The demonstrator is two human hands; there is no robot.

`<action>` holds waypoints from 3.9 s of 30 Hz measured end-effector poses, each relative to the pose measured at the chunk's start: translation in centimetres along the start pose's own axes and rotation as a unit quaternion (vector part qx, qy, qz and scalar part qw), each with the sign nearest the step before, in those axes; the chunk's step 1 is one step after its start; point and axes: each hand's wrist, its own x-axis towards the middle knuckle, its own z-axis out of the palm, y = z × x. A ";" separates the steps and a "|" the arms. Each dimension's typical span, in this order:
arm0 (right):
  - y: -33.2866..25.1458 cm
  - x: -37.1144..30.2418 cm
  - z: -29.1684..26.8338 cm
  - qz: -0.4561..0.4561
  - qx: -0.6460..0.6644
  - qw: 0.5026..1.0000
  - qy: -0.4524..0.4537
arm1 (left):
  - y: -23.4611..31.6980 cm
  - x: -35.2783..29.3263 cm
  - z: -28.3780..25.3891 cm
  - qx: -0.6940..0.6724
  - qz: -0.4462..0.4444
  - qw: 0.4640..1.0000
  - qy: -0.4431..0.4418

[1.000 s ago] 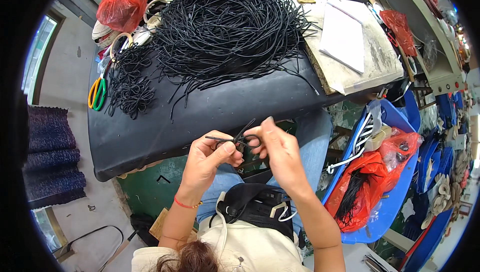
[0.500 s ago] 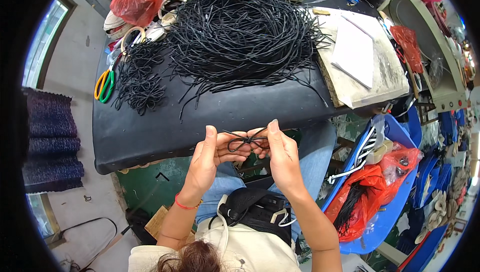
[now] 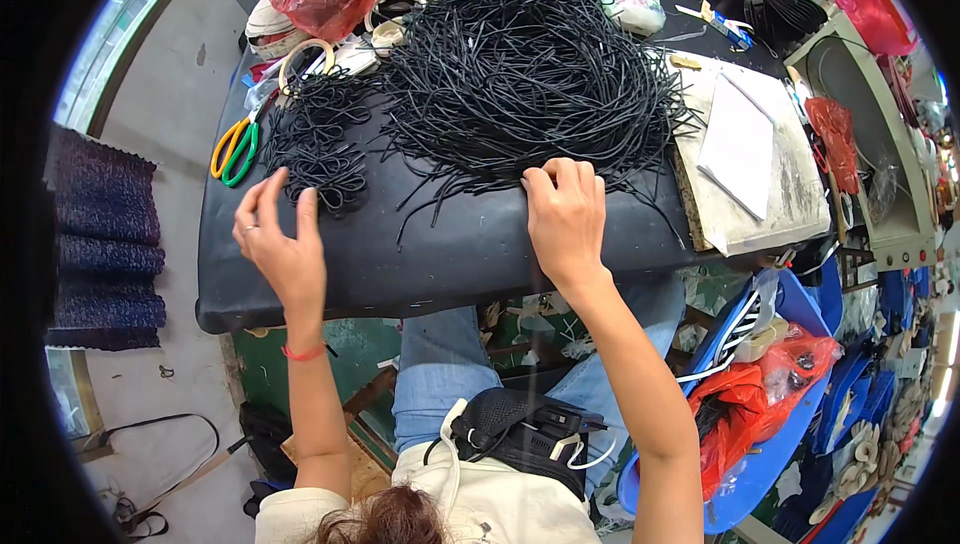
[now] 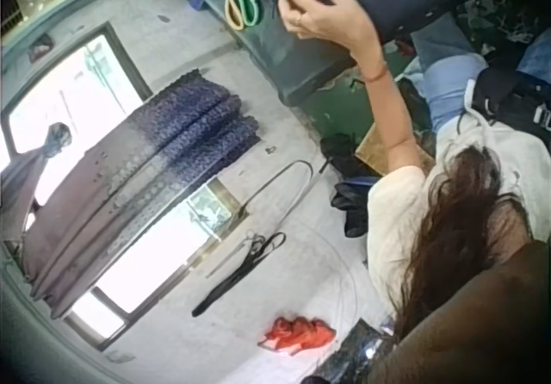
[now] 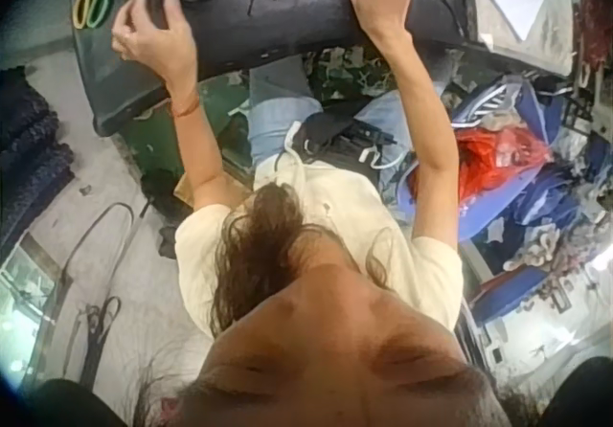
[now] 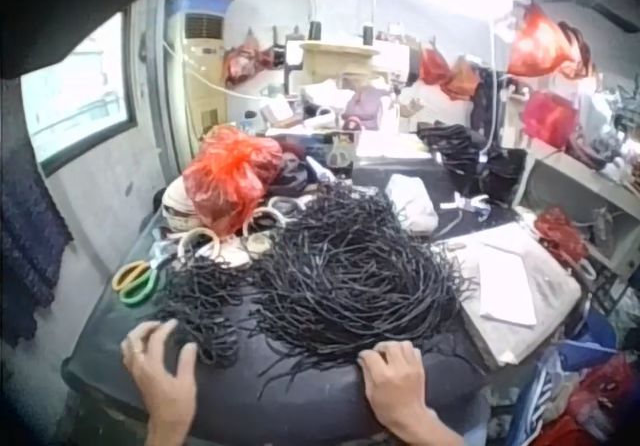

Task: The person sits at a workbench and repeatedly ties black cords into loops by hand. They pick up individual cords from a large pile, form a loop, and secure it, placing the finished items on the table.

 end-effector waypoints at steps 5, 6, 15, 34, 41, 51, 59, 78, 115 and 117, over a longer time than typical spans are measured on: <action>-1.6 -1.2 -1.9 -0.082 0.028 0.996 0.020 | 6.1 -3.6 -0.6 -0.324 0.054 0.925 -0.190; -1.4 -1.4 -1.8 -0.064 0.013 0.998 0.006 | 6.5 -4.0 -0.2 -0.348 0.041 0.913 -0.209; 1.8 -1.5 -1.4 -0.028 -0.001 0.999 -0.035 | 6.6 -5.0 0.7 -0.329 0.062 0.916 -0.221; -5.4 -1.9 -5.2 0.056 0.200 0.978 0.029 | 7.8 -5.8 -0.9 -0.631 -0.368 0.506 -0.458; -5.9 -3.0 -5.4 0.055 0.246 0.966 -0.051 | 8.4 -7.3 0.2 -0.675 -0.379 0.504 -0.384; -4.8 -3.2 -6.9 0.029 0.203 0.977 -0.061 | 6.9 -6.3 0.2 -0.674 -0.414 0.420 -0.446; -4.4 -2.9 -7.1 -0.042 0.195 0.974 -0.109 | 7.1 -6.4 -0.3 -0.623 -0.363 0.474 -0.504; -4.4 -3.2 -7.3 -0.027 0.197 0.975 -0.101 | 6.6 -6.4 -0.5 -0.600 -0.337 0.518 -0.508; -5.8 -5.0 -8.1 0.282 0.481 0.813 -0.167 | 7.5 -7.7 -1.4 -0.688 -0.314 0.501 -0.420; -6.0 -5.1 -7.8 0.297 0.462 0.825 -0.136 | 7.8 -8.1 -1.4 -0.691 -0.332 0.501 -0.402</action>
